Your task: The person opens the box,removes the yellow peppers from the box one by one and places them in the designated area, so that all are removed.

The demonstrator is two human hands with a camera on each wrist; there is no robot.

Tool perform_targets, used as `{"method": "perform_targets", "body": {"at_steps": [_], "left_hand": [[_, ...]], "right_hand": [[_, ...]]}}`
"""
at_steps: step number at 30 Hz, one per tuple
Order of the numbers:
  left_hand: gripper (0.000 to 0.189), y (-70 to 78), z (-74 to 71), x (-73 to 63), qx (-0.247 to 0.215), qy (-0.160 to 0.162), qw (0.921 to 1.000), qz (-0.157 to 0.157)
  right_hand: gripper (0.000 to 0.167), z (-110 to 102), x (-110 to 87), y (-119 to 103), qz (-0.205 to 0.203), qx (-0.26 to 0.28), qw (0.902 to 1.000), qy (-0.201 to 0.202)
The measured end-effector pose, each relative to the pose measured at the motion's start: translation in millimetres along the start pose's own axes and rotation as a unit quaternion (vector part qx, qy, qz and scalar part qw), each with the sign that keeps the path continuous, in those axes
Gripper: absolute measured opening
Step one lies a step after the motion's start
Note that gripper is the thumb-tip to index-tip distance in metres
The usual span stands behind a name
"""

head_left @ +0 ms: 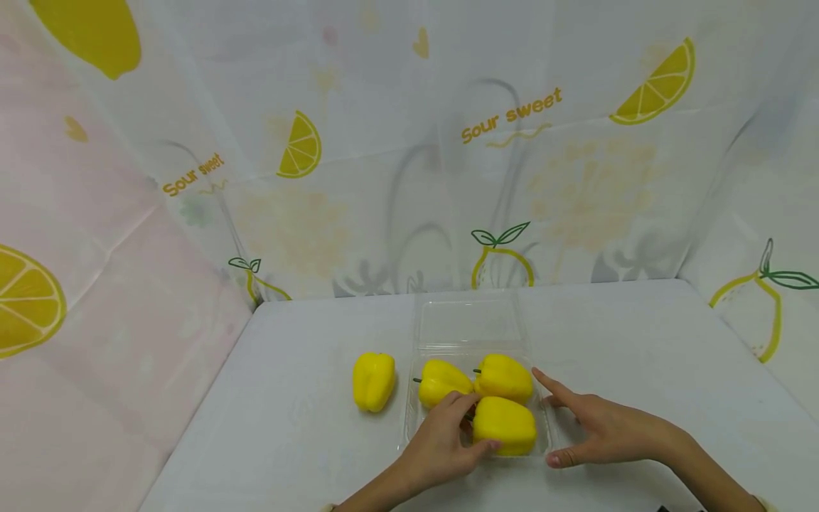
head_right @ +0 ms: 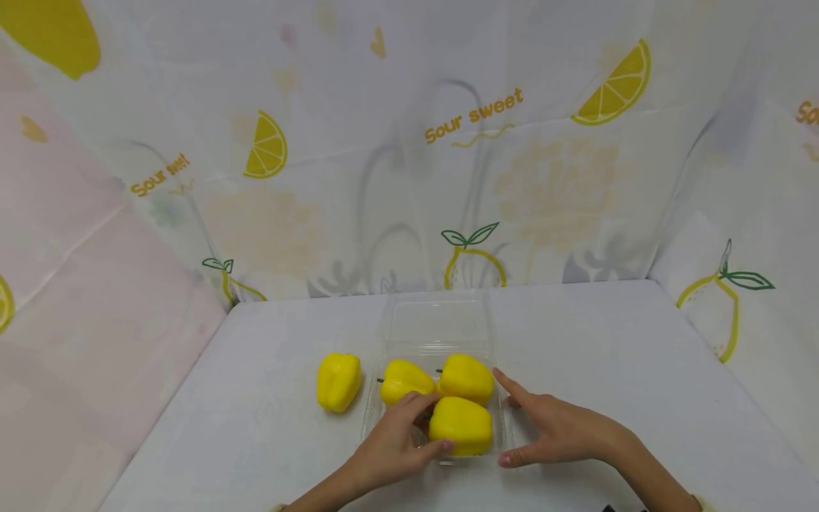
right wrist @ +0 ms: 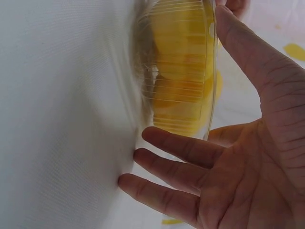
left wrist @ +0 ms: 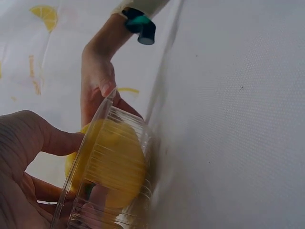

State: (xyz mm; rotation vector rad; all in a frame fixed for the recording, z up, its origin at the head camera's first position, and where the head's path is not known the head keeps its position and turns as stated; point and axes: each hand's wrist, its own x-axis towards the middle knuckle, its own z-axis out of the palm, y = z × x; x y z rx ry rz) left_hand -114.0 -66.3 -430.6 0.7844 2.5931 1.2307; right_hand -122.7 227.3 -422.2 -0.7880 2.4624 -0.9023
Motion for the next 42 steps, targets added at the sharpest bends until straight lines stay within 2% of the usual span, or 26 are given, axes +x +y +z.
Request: {"method": "perform_targets", "body": {"at_steps": [7, 13, 17, 22, 31, 42], "left_hand": [[0.054, -0.9, 1.5, -0.4, 0.024, 0.01, 0.9996, 0.013], [0.057, -2.4, -0.5, -0.9, 0.013, 0.004, 0.9999, -0.004], [0.057, -2.7, -5.7, -1.8, -0.013, -0.007, 0.9998, -0.011], [0.053, -2.6, -12.1, -1.6, -0.047, -0.01, 0.9988, 0.006], [0.054, 1.7, -19.5, -3.6, -0.043, -0.021, 0.9989, 0.001], [0.051, 7.5, -38.9, -9.5, -0.063, -0.024, 0.9976, -0.014]], "right_hand": [[0.111, 0, 0.4, -2, 0.001, -0.006, 1.0, 0.001], [0.112, 0, 0.7, -2, 0.003, -0.009, 1.0, 0.002], [0.112, 0, 0.7, -2, 0.001, -0.013, 0.9999, 0.002], [0.111, -1, 0.2, -2, -0.005, -0.019, 0.9998, 0.004], [0.111, 0, 0.4, -2, -0.004, -0.018, 0.9998, 0.004], [0.113, 0, -0.1, -3, -0.004, -0.033, 0.9994, 0.012]]}}
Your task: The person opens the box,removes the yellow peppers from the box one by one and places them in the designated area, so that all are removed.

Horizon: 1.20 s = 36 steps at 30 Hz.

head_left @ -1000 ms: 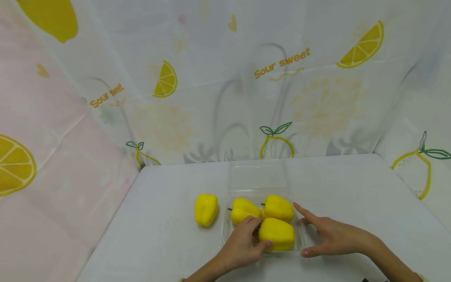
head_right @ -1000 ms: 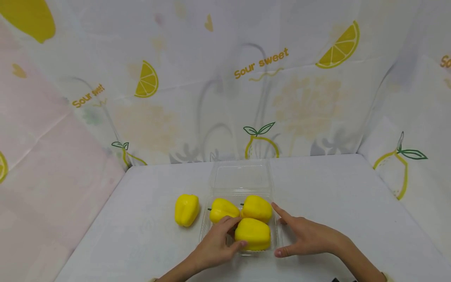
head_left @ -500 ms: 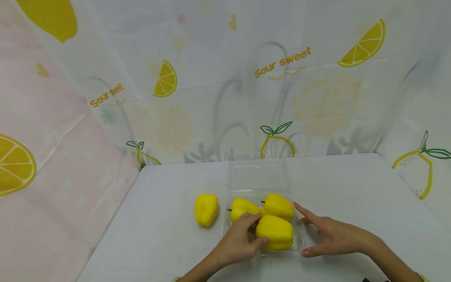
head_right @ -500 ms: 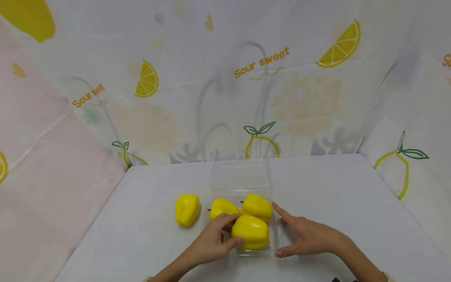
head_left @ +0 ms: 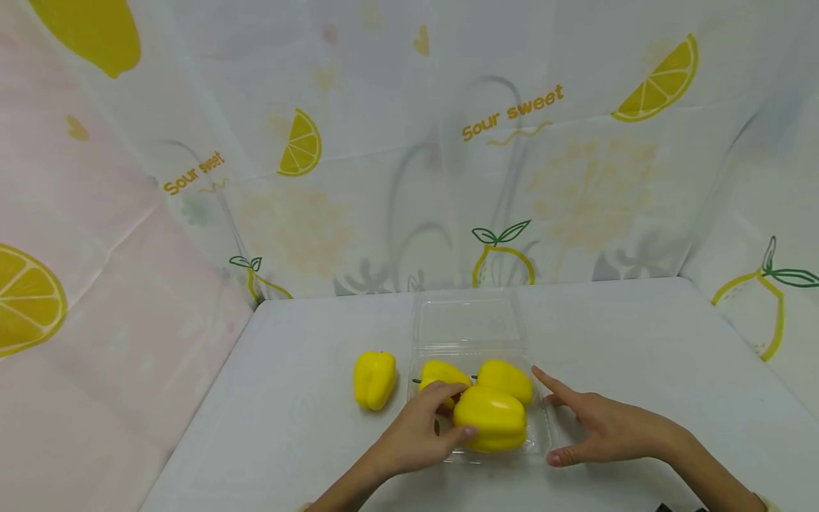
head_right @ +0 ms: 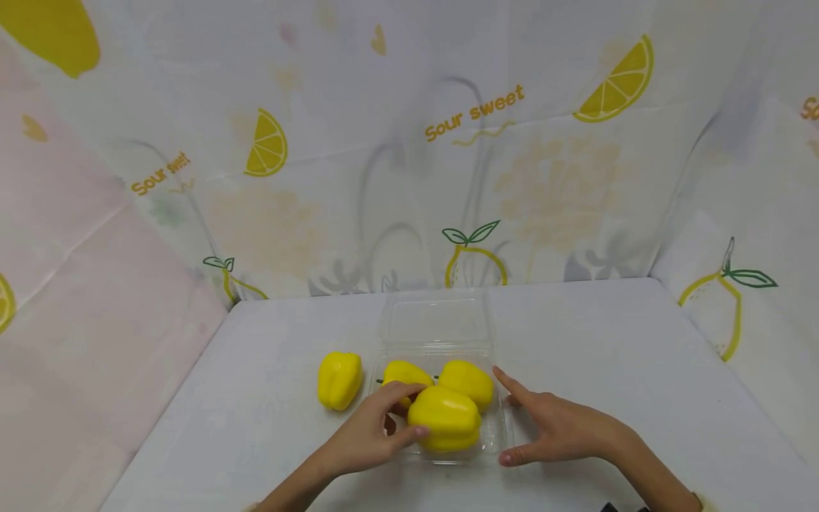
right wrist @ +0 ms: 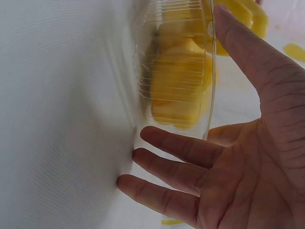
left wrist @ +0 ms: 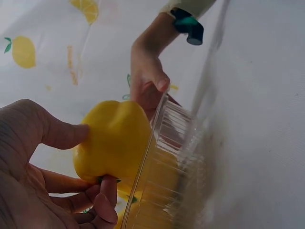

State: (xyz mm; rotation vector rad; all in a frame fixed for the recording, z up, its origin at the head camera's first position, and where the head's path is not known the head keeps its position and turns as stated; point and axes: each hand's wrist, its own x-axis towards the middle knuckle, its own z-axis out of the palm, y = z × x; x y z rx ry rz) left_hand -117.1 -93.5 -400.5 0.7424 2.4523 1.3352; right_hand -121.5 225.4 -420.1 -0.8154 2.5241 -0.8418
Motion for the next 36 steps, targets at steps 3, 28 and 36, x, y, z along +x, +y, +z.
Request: {"method": "perform_targets", "body": {"at_steps": [3, 28, 36], "left_hand": [[0.05, -1.2, -2.9, -2.1, 0.002, 0.003, 1.0, 0.005], [0.054, -13.2, -39.8, -28.8, 0.052, 0.079, 0.9948, 0.037], [0.051, -14.7, -49.7, -35.7, 0.051, 0.104, 0.9927, 0.032]], "right_hand": [[0.113, 0, -0.3, 1, -0.002, -0.002, 1.0, 0.001], [0.113, 0, -0.1, 2, -0.005, -0.005, 1.0, -0.001], [0.113, -1, 1.0, 1, 0.004, 0.012, 0.9999, -0.01]]}}
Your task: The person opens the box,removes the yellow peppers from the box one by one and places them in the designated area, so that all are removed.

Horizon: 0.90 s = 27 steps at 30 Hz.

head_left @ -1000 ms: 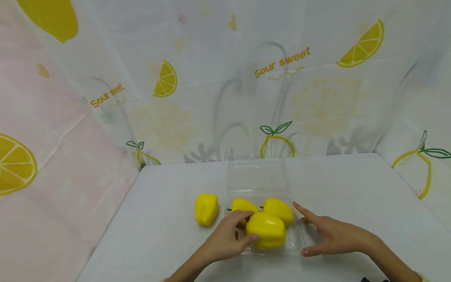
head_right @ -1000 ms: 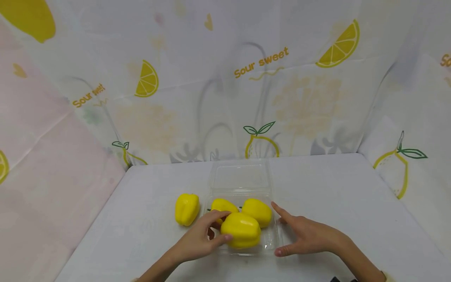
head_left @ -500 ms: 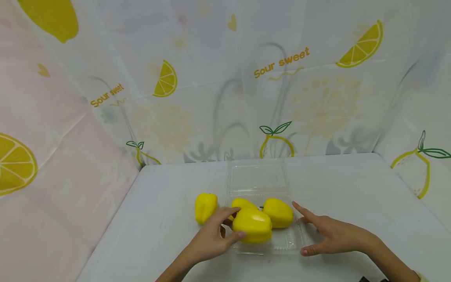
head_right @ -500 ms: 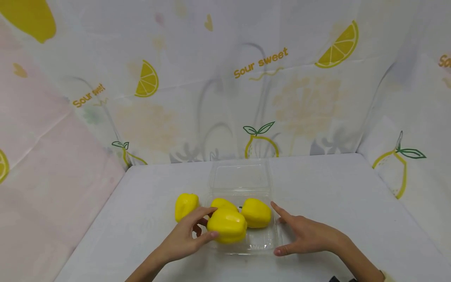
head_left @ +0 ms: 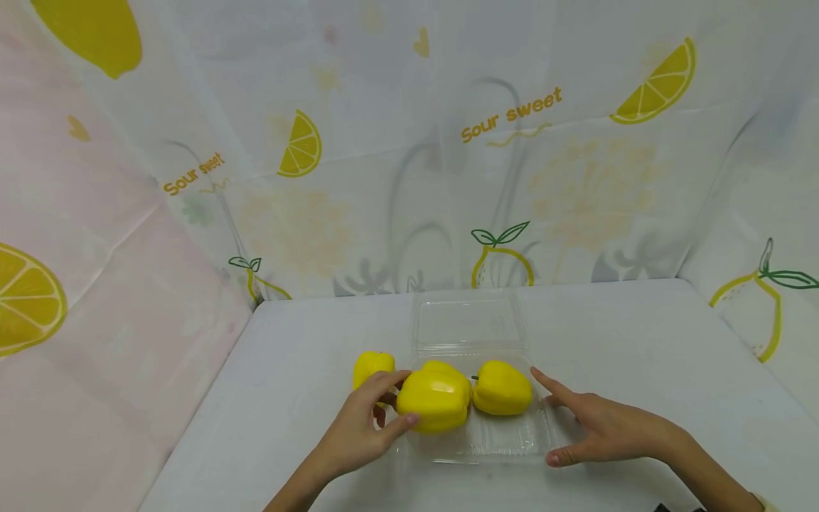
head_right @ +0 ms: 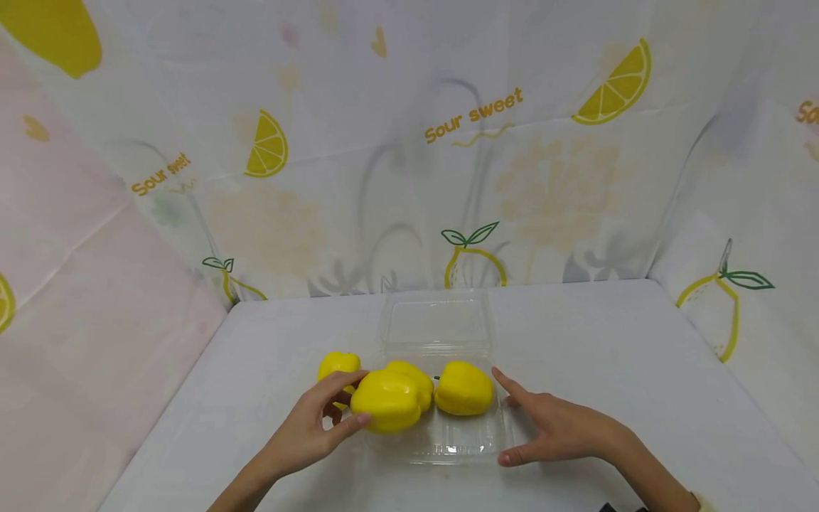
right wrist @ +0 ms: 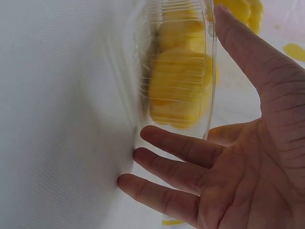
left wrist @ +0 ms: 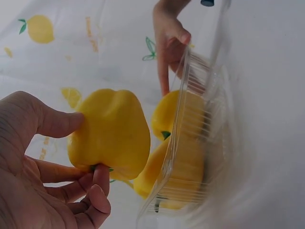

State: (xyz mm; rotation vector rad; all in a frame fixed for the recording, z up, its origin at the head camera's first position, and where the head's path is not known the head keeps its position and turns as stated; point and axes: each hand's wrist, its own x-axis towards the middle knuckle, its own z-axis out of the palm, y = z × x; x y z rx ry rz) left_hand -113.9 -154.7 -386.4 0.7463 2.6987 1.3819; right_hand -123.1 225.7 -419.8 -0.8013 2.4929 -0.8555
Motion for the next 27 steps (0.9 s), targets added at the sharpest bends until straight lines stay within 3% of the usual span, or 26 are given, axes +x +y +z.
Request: {"method": "perform_targets", "body": {"at_steps": [18, 27], "left_hand": [[0.053, -10.7, -24.7, -9.9, 0.013, 0.047, 0.9988, -0.006], [0.055, -15.1, -36.2, -16.4, 0.023, 0.084, 0.9952, -0.045]], "right_hand": [[0.113, 0, -0.4, -3, 0.001, 0.0, 1.0, 0.003], [0.113, 0, 0.0, -3, 0.003, 0.0, 1.0, 0.0]]}}
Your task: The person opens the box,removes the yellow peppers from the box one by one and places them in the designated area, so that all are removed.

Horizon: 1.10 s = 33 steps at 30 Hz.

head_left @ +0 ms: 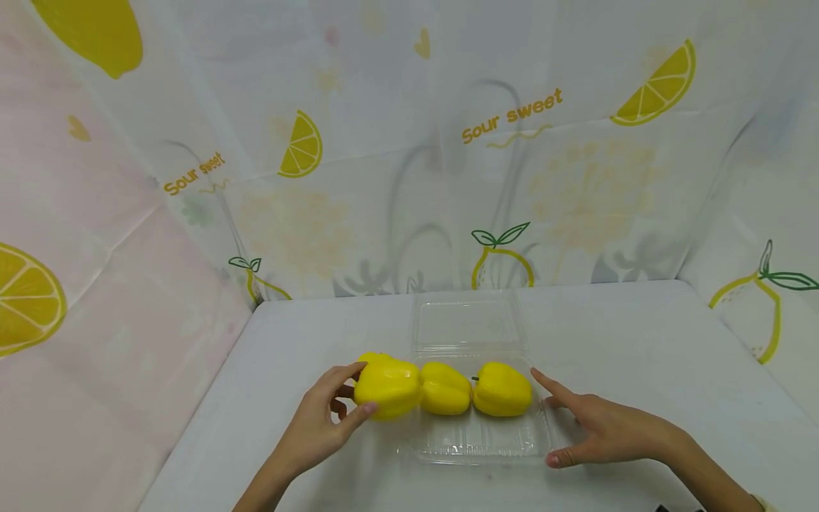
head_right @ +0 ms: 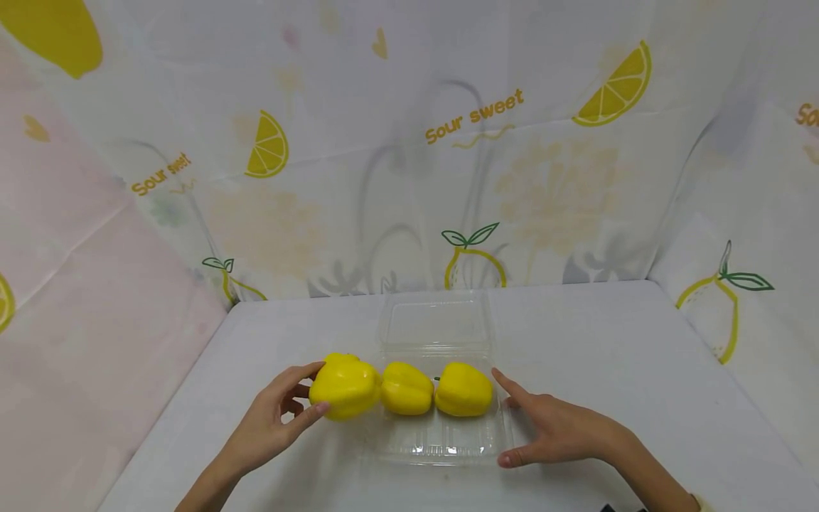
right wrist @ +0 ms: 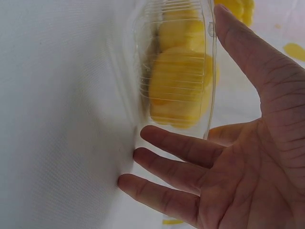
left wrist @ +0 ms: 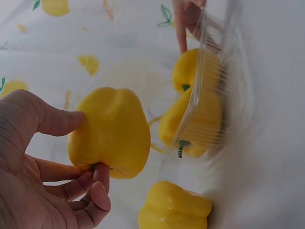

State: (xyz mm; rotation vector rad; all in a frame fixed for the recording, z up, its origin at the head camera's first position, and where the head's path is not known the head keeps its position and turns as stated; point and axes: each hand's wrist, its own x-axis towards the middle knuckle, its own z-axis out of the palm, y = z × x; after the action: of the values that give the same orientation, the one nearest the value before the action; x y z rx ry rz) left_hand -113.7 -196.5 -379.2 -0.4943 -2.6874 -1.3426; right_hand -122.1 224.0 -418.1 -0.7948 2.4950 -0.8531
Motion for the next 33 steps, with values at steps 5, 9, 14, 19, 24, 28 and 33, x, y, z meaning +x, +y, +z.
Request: {"method": "perform_targets", "body": {"at_steps": [5, 9, 14, 19, 24, 28, 33], "left_hand": [[0.054, -5.4, -6.5, -1.7, 0.017, 0.02, 0.9996, 0.013], [0.053, -9.2, -11.2, -3.2, 0.019, 0.025, 0.9994, 0.015], [0.051, -12.0, -17.0, -5.2, 0.019, 0.032, 0.9992, 0.014], [0.05, -15.3, -23.7, -7.1, 0.024, 0.042, 0.9988, 0.009], [0.049, -20.8, -29.2, -9.3, 0.036, 0.049, 0.9981, -0.005], [0.05, -24.5, -32.5, -10.4, 0.048, 0.051, 0.9974, -0.018], [0.051, -28.8, -36.8, -11.7, 0.045, 0.049, 0.9973, -0.03]], "right_hand": [[0.113, 0, 0.1, 1, -0.001, -0.002, 1.0, 0.001], [0.113, 1, 0.2, 2, -0.001, -0.004, 1.0, 0.002], [0.113, 1, 0.2, 2, 0.0, -0.002, 1.0, 0.002], [0.113, 1, 0.1, 1, 0.003, 0.0, 1.0, 0.002], [0.113, 2, 0.0, 1, 0.004, -0.001, 1.0, 0.002], [0.113, 1, 0.0, 2, 0.002, -0.004, 1.0, 0.002], [0.113, 1, 0.0, 2, 0.001, -0.008, 1.0, 0.003]]}}
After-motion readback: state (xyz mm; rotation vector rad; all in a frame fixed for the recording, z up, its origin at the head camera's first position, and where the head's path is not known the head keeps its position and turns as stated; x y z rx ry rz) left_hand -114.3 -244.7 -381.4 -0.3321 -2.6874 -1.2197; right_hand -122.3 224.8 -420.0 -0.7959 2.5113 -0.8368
